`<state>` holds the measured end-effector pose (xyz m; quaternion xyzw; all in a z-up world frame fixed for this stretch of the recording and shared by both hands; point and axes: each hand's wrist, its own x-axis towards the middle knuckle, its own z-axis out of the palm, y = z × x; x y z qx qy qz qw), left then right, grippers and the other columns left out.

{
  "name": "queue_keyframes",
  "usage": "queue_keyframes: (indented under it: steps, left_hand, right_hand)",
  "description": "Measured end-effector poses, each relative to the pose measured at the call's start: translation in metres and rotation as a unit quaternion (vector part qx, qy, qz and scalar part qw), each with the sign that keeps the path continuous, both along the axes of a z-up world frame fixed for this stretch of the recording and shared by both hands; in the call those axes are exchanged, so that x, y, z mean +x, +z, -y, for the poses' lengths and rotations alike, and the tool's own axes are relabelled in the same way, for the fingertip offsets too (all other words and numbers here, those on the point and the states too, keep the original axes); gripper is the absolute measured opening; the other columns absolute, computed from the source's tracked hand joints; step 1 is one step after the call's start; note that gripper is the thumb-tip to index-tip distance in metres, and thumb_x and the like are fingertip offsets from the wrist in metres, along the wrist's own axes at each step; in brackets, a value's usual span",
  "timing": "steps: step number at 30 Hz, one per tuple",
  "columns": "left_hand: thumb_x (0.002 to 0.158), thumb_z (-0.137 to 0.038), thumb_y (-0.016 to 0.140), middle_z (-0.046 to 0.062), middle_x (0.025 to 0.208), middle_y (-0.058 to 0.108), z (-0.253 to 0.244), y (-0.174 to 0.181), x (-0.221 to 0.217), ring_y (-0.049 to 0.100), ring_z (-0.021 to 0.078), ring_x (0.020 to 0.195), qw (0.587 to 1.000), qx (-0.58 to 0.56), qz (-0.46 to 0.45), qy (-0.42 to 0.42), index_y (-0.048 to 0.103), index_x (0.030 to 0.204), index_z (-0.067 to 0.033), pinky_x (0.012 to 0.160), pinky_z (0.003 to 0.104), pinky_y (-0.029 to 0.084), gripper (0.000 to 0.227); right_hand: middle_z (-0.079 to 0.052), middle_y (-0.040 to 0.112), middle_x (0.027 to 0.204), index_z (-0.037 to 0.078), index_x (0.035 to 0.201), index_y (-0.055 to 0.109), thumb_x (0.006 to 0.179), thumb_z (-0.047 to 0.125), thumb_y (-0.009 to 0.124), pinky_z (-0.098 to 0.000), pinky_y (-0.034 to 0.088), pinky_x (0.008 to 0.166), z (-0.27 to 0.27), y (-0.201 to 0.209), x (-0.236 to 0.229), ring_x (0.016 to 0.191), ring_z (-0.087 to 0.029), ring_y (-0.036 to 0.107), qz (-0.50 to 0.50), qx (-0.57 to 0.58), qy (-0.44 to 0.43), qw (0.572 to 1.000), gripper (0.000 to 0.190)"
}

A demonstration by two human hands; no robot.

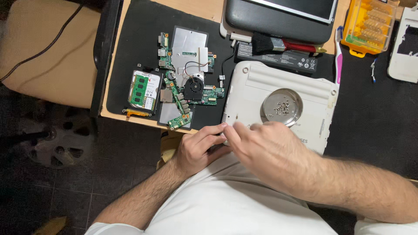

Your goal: The person uses a screwdriver to tighten screws into the back casing of a white laptop. They then flip the casing over and pick up a black laptop, opening it to reveal the internal components and motherboard.

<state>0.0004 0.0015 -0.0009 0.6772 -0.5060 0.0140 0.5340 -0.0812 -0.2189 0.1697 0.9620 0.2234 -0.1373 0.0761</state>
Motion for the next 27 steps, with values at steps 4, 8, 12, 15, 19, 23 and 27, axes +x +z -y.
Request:
queue_keyframes:
  steps: [4, 8, 12, 15, 19, 23, 27]
  left_hand:
    - [0.109, -0.013, 0.102, 0.020, 0.158, 0.079, 0.000, -0.003, 0.001, 0.093, 0.0287, 0.122, 1.000, 0.002, -0.001, -0.009, 0.085, 0.133, -0.0011, 0.095, 0.039, 0.080, 0.032]
    - [0.109, -0.015, 0.101, 0.022, 0.152, 0.082, 0.000, -0.004, 0.000, 0.093, 0.0286, 0.123, 1.000, -0.004, 0.005, 0.000, 0.083, 0.128, -0.0035, 0.093, 0.038, 0.079, 0.028]
    - [0.105, -0.020, 0.106, 0.019, 0.151, 0.083, 0.001, -0.006, -0.001, 0.093, 0.0255, 0.121, 1.000, -0.010, 0.012, 0.008, 0.083, 0.127, -0.0038, 0.090, 0.036, 0.080, 0.036]
    - [0.111, -0.020, 0.099, 0.021, 0.152, 0.082, -0.001, 0.006, 0.002, 0.093, 0.0295, 0.124, 1.000, 0.002, 0.004, -0.004, 0.084, 0.127, -0.0001, 0.093, 0.040, 0.080, 0.030]
    - [0.111, -0.024, 0.101, 0.018, 0.157, 0.080, -0.003, -0.011, 0.000, 0.094, 0.0270, 0.117, 1.000, 0.012, 0.003, -0.004, 0.082, 0.129, -0.0030, 0.088, 0.040, 0.079, 0.033]
    - [0.111, -0.023, 0.102, 0.018, 0.154, 0.082, -0.002, -0.008, 0.000, 0.093, 0.0239, 0.119, 1.000, 0.003, 0.015, 0.002, 0.082, 0.125, -0.0032, 0.086, 0.036, 0.077, 0.031]
    - [0.111, -0.023, 0.102, 0.018, 0.153, 0.082, -0.002, -0.009, 0.000, 0.094, 0.0233, 0.115, 1.000, 0.000, 0.011, 0.002, 0.081, 0.125, -0.0041, 0.084, 0.035, 0.077, 0.031]
  right_hand:
    - [0.001, 0.064, 0.102, 0.017, 0.126, 0.066, 0.106, 0.014, 0.071, -0.0406, 0.057, 0.050, 0.003, 0.003, 0.000, 0.066, -0.020, 0.070, 0.048, -0.006, 0.029, 0.998, 0.021]
    - [0.000, 0.068, 0.092, 0.019, 0.106, 0.067, 0.104, 0.014, 0.074, -0.0427, 0.057, 0.060, 0.004, -0.006, -0.001, 0.068, -0.024, 0.073, 0.060, 0.030, 0.025, 0.997, 0.009]
    - [0.004, 0.068, 0.080, 0.021, 0.101, 0.066, 0.106, 0.012, 0.074, -0.0423, 0.056, 0.061, 0.008, -0.016, -0.003, 0.062, -0.023, 0.075, 0.041, 0.004, 0.015, 0.999, 0.013]
    - [0.003, 0.068, 0.091, 0.015, 0.124, 0.069, 0.109, 0.016, 0.069, -0.0419, 0.062, 0.060, 0.009, 0.011, 0.003, 0.063, -0.020, 0.074, 0.020, -0.001, 0.036, 0.999, 0.015]
    - [0.001, 0.064, 0.100, 0.022, 0.119, 0.063, 0.110, 0.019, 0.070, -0.0402, 0.057, 0.065, 0.017, 0.009, 0.001, 0.069, -0.020, 0.071, 0.052, -0.005, 0.036, 0.998, 0.012]
    - [0.003, 0.063, 0.096, 0.024, 0.109, 0.062, 0.112, 0.015, 0.071, -0.0405, 0.056, 0.066, 0.020, 0.006, 0.000, 0.071, -0.021, 0.070, 0.052, 0.019, 0.037, 0.998, 0.012]
    - [0.004, 0.064, 0.089, 0.023, 0.103, 0.063, 0.110, 0.014, 0.071, -0.0420, 0.054, 0.065, 0.019, 0.002, -0.002, 0.069, -0.023, 0.072, 0.046, 0.029, 0.039, 0.998, 0.014]
